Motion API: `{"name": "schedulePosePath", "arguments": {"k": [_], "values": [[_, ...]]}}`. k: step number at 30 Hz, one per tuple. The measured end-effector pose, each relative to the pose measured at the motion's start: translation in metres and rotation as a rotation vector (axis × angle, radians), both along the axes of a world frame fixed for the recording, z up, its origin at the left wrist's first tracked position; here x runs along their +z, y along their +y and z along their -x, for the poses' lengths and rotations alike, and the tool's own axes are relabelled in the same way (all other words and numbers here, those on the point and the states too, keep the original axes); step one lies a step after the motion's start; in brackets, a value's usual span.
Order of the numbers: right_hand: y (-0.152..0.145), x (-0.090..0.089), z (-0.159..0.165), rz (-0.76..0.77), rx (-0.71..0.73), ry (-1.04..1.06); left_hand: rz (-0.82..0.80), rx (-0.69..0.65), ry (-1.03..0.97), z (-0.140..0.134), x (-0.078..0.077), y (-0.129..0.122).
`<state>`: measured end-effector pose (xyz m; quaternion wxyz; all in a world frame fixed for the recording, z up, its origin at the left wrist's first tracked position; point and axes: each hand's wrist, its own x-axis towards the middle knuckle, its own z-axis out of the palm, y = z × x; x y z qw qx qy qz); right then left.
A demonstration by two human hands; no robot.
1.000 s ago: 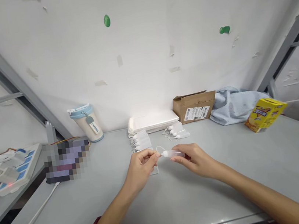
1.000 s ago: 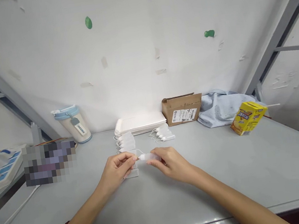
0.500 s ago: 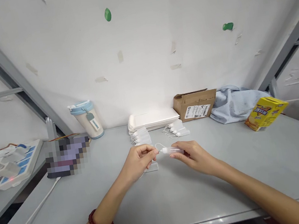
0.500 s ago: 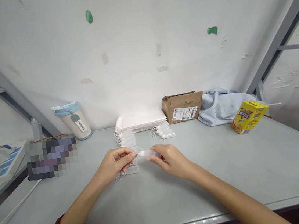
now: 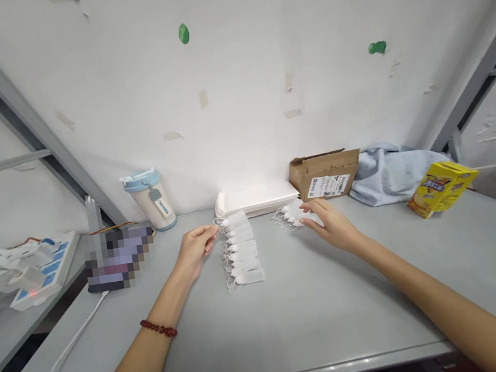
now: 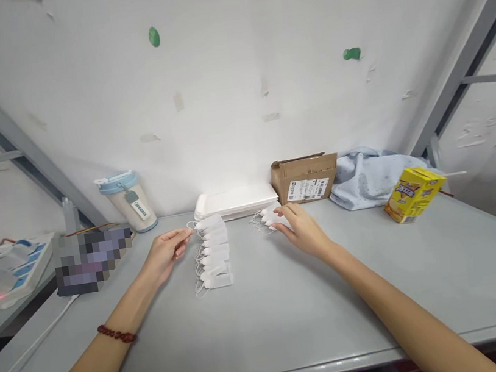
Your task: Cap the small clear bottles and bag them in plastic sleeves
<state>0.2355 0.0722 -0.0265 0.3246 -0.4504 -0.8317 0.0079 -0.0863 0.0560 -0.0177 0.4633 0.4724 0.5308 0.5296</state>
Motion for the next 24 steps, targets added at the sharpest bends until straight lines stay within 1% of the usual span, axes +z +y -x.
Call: {"name": "schedulePosePath", "arguments": {"k": [3, 5, 9, 13, 16, 20, 24], "values": [[0.010, -0.006, -0.003, -0.068, 0.006, -0.047, 0.004, -0.031, 0.024, -0.005, -0.007, 0.004], [0.015, -0.008, -0.003, -0.072, -0.004, -0.088, 0.006, -0.031, 0.045, -0.008, -0.010, 0.005], [0.021, -0.013, -0.001, 0.014, -0.034, -0.175, 0.024, -0.020, 0.051, -0.008, -0.014, 0.009], [0.024, -0.017, -0.002, 0.123, -0.058, -0.213, 0.037, -0.024, 0.049, -0.007, -0.016, 0.010], [0.025, -0.019, -0.003, 0.153, -0.065, -0.226, 0.052, -0.043, 0.050, -0.007, -0.016, 0.010], [0.025, -0.021, -0.003, 0.140, -0.060, -0.234, 0.077, -0.054, 0.059, -0.008, -0.016, 0.010], [0.022, -0.020, -0.003, 0.053, -0.025, -0.202, 0.092, -0.035, 0.069, -0.008, -0.016, 0.010]]}}
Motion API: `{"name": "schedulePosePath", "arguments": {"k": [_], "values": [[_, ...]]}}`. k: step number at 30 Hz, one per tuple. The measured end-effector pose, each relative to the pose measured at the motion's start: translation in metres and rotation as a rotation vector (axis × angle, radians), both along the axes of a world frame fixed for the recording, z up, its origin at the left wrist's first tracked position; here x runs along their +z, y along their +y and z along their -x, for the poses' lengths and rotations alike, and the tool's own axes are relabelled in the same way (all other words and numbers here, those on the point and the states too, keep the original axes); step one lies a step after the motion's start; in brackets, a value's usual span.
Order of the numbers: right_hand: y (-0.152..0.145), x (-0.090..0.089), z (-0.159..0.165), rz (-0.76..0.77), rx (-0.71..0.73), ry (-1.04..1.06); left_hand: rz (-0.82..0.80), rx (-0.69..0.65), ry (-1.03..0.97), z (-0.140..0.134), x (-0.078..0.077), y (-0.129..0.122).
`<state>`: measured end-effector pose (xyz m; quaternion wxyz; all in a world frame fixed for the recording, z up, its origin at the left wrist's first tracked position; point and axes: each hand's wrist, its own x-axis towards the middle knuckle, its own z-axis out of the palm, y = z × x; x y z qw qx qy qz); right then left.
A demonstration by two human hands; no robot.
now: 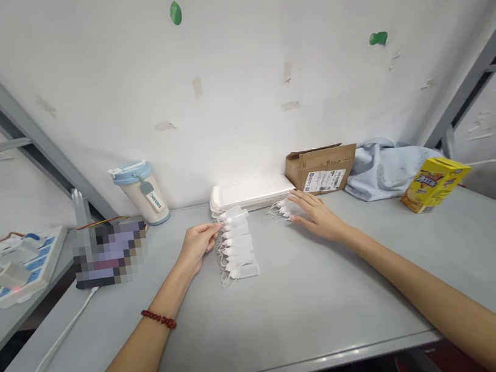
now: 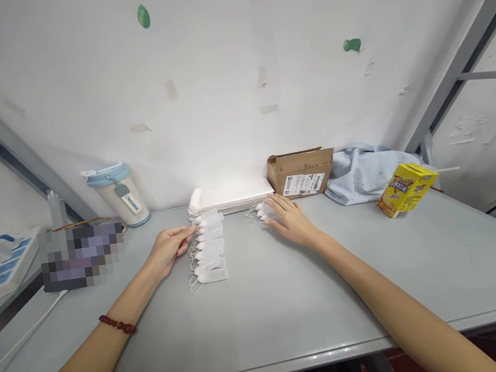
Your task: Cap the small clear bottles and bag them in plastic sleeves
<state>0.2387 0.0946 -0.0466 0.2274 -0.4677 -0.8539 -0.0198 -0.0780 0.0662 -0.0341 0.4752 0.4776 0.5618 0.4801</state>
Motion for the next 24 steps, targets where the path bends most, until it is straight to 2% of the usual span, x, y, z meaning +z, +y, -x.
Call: {"name": "schedulePosePath", "arguments": {"k": [5, 9, 14, 24], "values": [[-0.001, 0.001, -0.002, -0.109, 0.048, 0.090, -0.005, 0.022, -0.006, -0.001, 0.001, -0.001], [0.001, 0.005, -0.007, -0.139, 0.064, 0.169, -0.005, 0.015, -0.035, 0.000, 0.002, -0.001], [0.004, 0.008, -0.014, -0.113, 0.040, 0.137, 0.006, 0.029, -0.055, 0.000, 0.003, -0.001], [0.003, 0.002, -0.011, -0.042, 0.048, 0.079, 0.015, 0.133, -0.052, -0.003, 0.006, -0.003]]}}
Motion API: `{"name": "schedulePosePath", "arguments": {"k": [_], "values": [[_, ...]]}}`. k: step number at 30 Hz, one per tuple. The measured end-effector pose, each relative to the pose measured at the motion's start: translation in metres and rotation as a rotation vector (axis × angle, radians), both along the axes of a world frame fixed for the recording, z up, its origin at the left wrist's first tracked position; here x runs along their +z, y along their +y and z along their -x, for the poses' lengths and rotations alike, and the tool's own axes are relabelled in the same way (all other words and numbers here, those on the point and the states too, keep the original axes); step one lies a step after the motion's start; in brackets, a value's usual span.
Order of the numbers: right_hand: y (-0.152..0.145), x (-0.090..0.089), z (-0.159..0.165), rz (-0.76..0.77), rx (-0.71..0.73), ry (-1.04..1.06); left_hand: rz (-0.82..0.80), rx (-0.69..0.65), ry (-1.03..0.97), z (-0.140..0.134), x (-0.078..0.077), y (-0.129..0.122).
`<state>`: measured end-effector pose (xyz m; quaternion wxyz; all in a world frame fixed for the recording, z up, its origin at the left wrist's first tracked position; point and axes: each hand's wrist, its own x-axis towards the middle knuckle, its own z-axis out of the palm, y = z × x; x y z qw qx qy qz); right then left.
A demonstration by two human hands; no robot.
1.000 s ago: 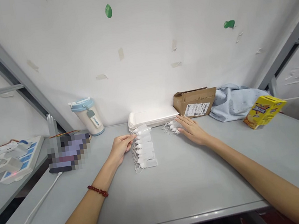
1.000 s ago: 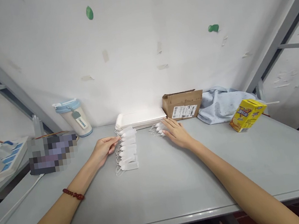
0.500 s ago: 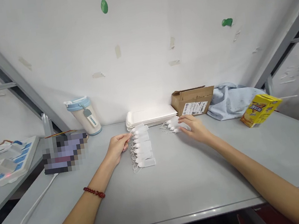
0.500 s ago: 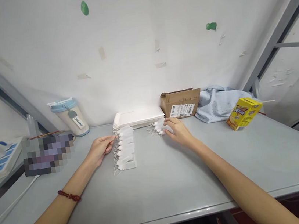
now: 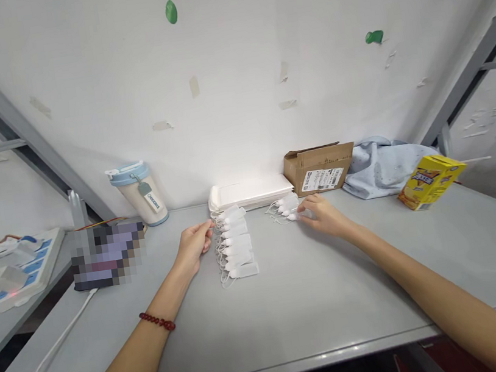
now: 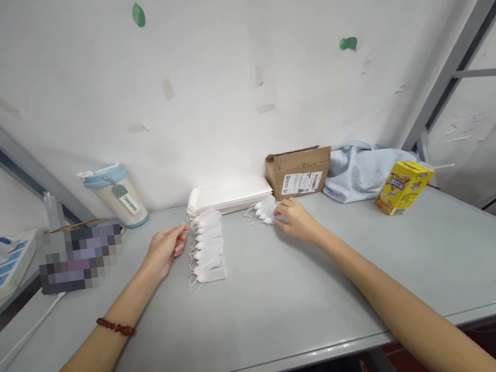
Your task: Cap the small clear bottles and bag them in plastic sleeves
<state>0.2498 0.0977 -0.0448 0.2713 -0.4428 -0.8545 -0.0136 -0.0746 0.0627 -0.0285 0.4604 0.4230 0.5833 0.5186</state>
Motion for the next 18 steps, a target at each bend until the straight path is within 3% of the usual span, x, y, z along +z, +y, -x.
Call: {"name": "schedulePosePath", "arguments": {"k": [6, 11, 14, 18], "values": [[-0.006, -0.003, 0.004, 0.096, 0.024, -0.043, -0.049, 0.077, 0.033, -0.002, -0.001, 0.000], [-0.015, 0.003, 0.012, 0.129, 0.048, -0.049, -0.189, 0.199, 0.154, -0.007, 0.005, -0.007], [-0.027, 0.014, 0.020, 0.120, 0.085, -0.002, -0.292, 0.087, 0.277, -0.016, 0.012, -0.018], [-0.047, 0.026, 0.034, 0.132, 0.161, 0.105, -0.286, -0.135, 0.273, -0.030, 0.018, -0.035]]}}
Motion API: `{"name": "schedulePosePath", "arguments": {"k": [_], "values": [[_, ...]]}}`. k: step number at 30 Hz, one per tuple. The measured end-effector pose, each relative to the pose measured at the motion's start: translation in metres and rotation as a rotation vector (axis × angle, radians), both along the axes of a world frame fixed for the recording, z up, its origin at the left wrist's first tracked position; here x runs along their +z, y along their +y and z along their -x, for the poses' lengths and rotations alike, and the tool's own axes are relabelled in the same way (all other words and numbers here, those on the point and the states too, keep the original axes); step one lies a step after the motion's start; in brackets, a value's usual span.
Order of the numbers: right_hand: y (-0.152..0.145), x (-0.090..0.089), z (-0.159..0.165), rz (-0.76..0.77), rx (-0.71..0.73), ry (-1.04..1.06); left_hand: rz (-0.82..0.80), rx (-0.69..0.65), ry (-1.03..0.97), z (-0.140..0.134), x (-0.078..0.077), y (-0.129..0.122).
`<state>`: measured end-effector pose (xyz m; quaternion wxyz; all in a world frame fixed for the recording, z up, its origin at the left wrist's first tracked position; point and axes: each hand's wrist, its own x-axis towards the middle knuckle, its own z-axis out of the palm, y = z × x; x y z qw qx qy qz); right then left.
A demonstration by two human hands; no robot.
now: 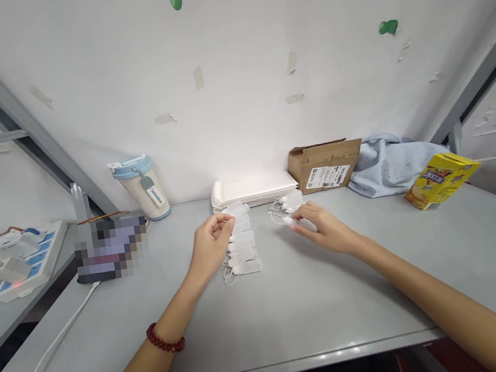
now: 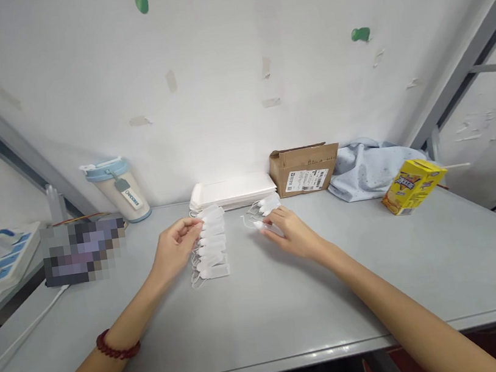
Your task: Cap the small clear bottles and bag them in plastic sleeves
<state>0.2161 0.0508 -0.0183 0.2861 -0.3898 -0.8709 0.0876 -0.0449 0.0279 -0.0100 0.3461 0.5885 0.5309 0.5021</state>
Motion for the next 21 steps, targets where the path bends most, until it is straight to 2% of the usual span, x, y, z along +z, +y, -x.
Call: {"name": "schedulePosePath", "arguments": {"k": [6, 11, 21], "values": [[-0.021, 0.003, 0.017, -0.021, 0.076, 0.065, 0.075, -0.155, 0.161, -0.012, 0.004, -0.013], [-0.031, 0.002, 0.027, -0.056, 0.159, 0.082, 0.085, -0.189, 0.194, -0.016, 0.004, -0.016], [-0.034, -0.001, 0.029, -0.065, 0.178, 0.071, 0.181, -0.337, 0.073, -0.018, 0.010, -0.018]]}}
